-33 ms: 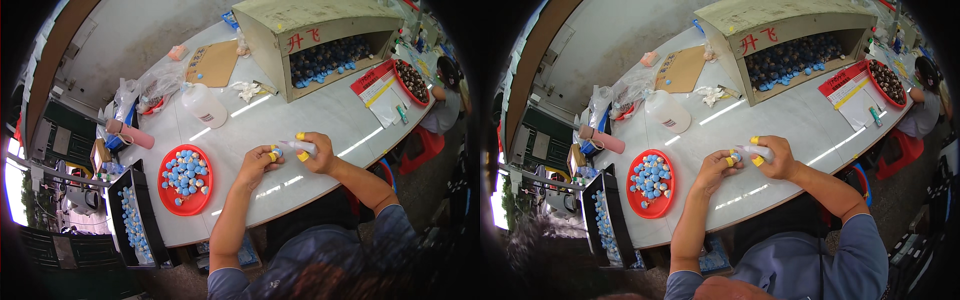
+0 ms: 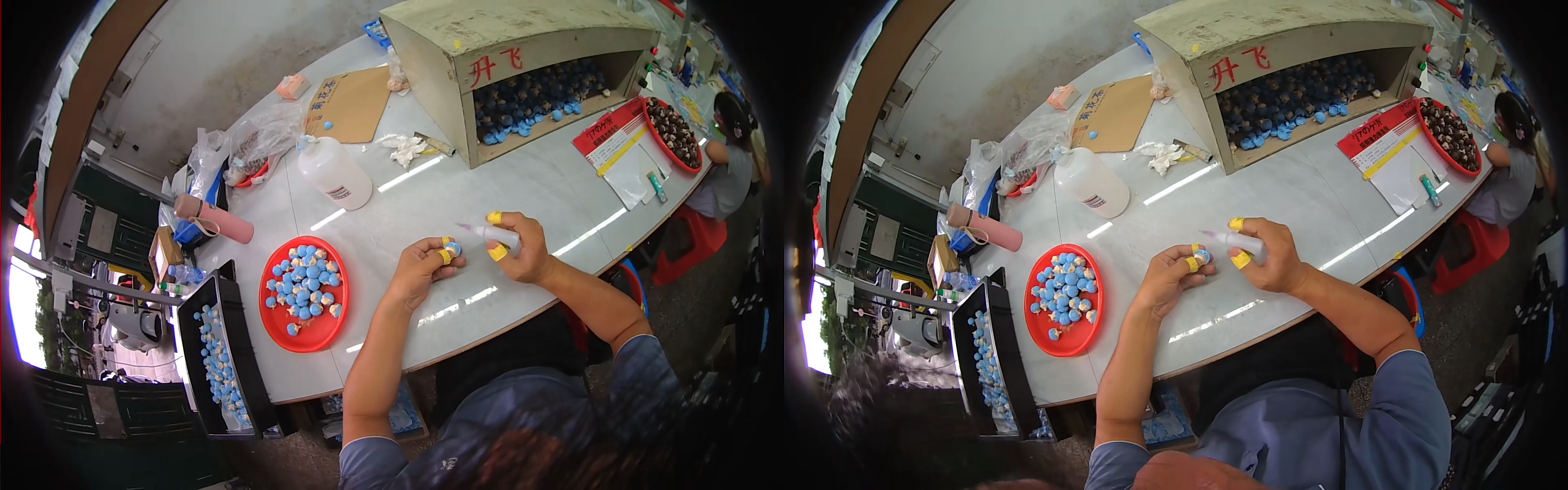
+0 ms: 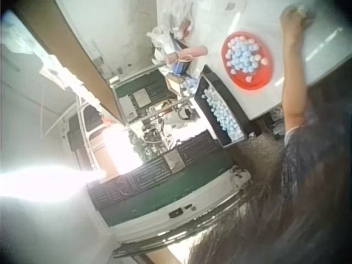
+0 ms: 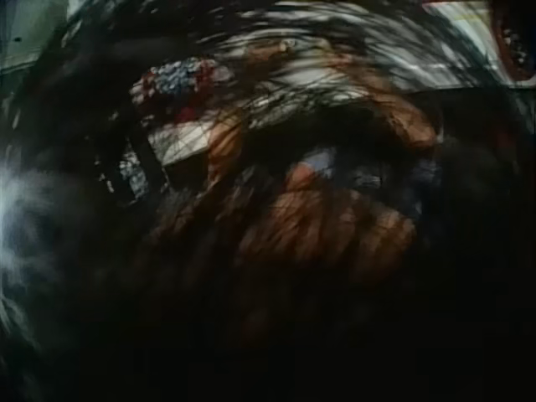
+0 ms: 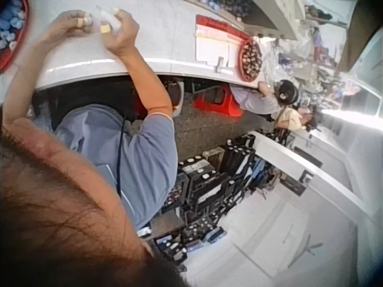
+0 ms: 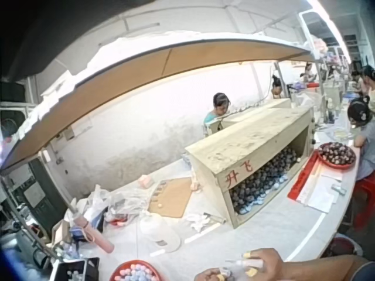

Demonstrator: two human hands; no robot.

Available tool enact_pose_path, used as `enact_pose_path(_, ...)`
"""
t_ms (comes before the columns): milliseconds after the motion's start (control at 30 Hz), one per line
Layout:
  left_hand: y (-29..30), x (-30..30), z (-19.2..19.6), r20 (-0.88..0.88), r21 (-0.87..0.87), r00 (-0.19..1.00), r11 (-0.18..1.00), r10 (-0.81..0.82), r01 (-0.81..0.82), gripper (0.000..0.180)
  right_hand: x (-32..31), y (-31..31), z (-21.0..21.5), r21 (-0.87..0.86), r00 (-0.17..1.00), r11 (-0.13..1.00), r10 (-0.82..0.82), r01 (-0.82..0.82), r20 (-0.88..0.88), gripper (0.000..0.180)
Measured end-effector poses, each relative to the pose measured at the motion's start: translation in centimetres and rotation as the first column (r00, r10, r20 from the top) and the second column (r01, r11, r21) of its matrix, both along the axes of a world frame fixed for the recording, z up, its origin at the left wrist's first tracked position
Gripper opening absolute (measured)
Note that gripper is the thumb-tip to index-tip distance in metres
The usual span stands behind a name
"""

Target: The person assembles small blue and white spherical components into complex clusters on a workbench. The person uses finger cots to handle the components.

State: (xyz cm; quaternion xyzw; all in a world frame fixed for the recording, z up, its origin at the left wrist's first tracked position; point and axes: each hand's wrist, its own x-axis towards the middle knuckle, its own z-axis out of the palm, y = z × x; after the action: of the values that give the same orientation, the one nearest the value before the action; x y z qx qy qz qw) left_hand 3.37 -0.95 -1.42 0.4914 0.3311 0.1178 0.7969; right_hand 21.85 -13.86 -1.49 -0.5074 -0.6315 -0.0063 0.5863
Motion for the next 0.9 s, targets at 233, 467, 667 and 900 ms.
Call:
enact_pose_path(233, 0.1, 0.1, -0.1, 0.048, -0.078, 0.998, 0.996, 0.037, -0.033, 0.028, 3.1, -4.7, 1.3, -0.300, 0.940, 0.954, -0.128, 0.029, -0.316, 0.030)
enact_pose_path(467, 0.1, -0.8, 0.2, 0.061, -0.041, 0.994, 0.995, 0.092, -0.089, 0.027, 12.1, -13.6, -0.7, -0.390, 0.616, 0.653, -0.752, 0.649, -0.235, 0.030)
enact_pose_path(667, -0.1, -0.1, -0.3, 0.094, -0.049, 0.991, 0.994, 0.098, -0.093, 0.023, 19.8, -19.6, -2.6, -0.259, 0.354, 0.330, -0.934, 0.908, 0.051, 0.031)
enact_pose_path(900, -0.2, -0.1, -0.2, 0.092, -0.045, 0.991, 0.995, 0.097, -0.093, 0.025, 22.3, -19.6, -4.3, -0.299, 0.331, 0.305, -0.943, 0.904, 0.040, 0.041)
